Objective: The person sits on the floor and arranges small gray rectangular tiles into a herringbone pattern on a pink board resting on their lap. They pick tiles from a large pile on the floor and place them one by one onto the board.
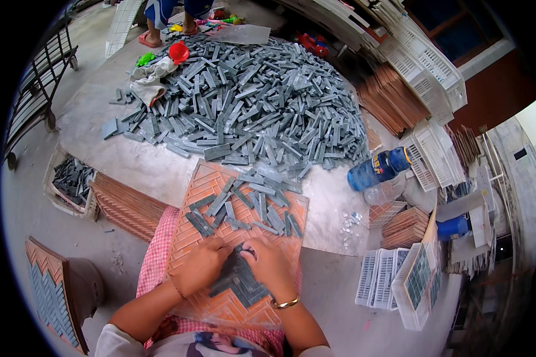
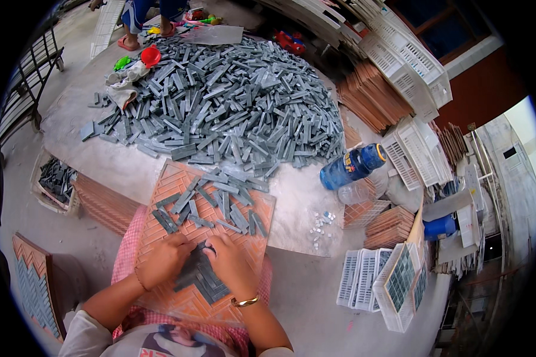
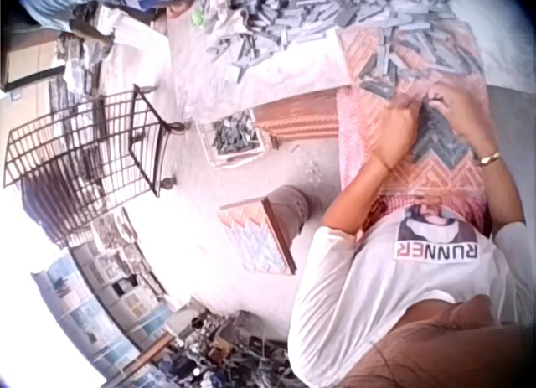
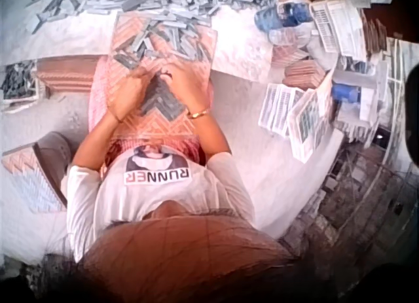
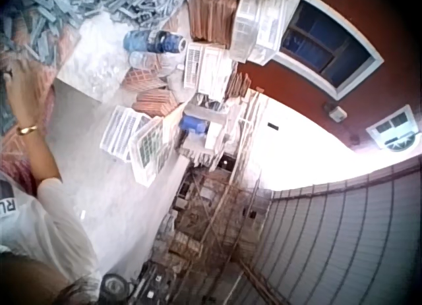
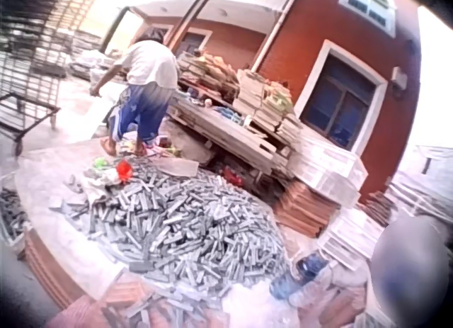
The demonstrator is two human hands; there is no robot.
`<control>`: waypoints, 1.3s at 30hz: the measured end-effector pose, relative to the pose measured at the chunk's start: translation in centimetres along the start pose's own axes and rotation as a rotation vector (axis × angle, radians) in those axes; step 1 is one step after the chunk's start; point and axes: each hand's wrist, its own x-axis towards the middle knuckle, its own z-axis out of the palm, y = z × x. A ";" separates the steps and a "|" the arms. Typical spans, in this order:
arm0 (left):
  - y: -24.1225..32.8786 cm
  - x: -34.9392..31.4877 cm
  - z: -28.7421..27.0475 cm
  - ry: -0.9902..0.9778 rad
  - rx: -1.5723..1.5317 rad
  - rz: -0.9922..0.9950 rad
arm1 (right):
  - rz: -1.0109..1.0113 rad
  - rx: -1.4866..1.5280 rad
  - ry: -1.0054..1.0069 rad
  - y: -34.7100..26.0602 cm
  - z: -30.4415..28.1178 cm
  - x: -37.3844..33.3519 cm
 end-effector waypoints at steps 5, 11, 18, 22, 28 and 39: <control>-0.2 -1.5 0.1 0.098 -0.011 -0.027 | -0.099 0.036 0.144 -1.6 -0.1 1.3; -1.0 -3.8 -1.7 0.157 -0.155 -0.087 | -0.276 -0.087 0.142 -0.8 1.3 5.0; -2.2 -5.8 -4.3 0.251 -0.149 -0.194 | -0.328 -0.202 -0.100 -1.1 0.6 3.5; -2.3 -5.4 -3.9 0.219 -0.213 -0.125 | -0.434 -0.152 -0.157 -2.3 1.1 4.1; -1.6 -4.3 -2.5 0.201 -0.165 -0.139 | -0.395 -0.099 -0.186 -1.7 1.2 4.1; -1.6 -2.6 -1.1 0.153 -0.038 -0.041 | -0.186 0.058 0.059 -1.3 1.3 7.1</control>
